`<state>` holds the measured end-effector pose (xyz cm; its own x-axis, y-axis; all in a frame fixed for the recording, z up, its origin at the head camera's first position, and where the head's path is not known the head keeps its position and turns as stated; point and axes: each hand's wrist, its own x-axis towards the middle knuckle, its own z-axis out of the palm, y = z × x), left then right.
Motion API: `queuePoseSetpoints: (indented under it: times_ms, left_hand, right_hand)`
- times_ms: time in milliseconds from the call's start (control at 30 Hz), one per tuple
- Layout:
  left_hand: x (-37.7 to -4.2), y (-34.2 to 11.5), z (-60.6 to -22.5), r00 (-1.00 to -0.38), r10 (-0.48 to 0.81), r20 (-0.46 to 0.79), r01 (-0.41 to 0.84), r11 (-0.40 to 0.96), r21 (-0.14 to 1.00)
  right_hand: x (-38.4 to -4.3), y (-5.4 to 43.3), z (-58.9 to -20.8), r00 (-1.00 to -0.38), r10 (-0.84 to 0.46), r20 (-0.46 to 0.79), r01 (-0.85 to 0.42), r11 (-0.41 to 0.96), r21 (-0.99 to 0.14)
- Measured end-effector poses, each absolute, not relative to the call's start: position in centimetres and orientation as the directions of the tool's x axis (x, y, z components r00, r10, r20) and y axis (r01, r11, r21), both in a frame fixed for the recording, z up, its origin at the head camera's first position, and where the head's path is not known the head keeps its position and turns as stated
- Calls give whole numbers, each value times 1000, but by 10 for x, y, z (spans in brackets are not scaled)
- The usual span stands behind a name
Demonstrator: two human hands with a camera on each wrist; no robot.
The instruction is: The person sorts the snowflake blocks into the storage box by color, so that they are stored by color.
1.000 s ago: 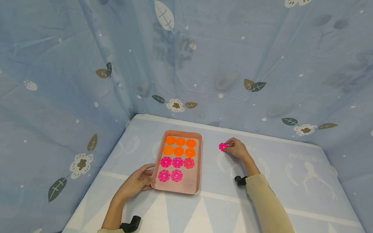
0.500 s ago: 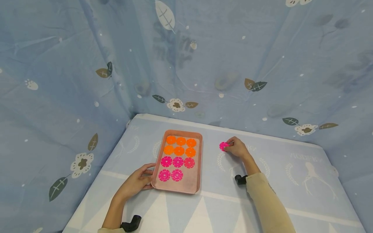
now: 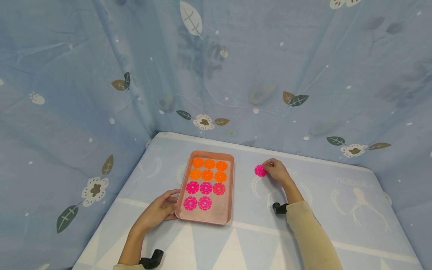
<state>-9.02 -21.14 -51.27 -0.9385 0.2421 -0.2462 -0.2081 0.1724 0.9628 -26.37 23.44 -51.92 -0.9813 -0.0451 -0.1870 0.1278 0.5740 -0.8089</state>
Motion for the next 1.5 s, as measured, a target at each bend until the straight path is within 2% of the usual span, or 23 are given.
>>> queuePoseSetpoints:
  times_ms: [233,433,867,1200,1367,1500]
  left_hand:
    - [-89,-212,-513,-938,249,-240,-203,163,965]
    - [-89,-213,-514,-939,248,-237,-203,158,966]
    - [-87,-214,-515,-941,240,-240,-207,155,966]
    - [-88,-214,-516,-941,238,-242,-205,168,964]
    - [-88,-213,-517,-942,235,-241,-203,175,963]
    - [-88,-213,-516,-942,237,-238,-201,171,965]
  right_hand:
    - [-260,227,-508,-981,-83,-177,110,511,-852]
    - [-254,212,-489,-973,-166,-158,68,452,-890]
    - [-242,158,-461,-929,-331,-164,19,400,-916]
    - [-235,110,-453,-821,-517,-242,43,367,-929]
    - [-237,93,-458,-718,-630,-294,52,373,-926]
    - [-240,82,-464,-635,-709,-308,-3,400,-916]
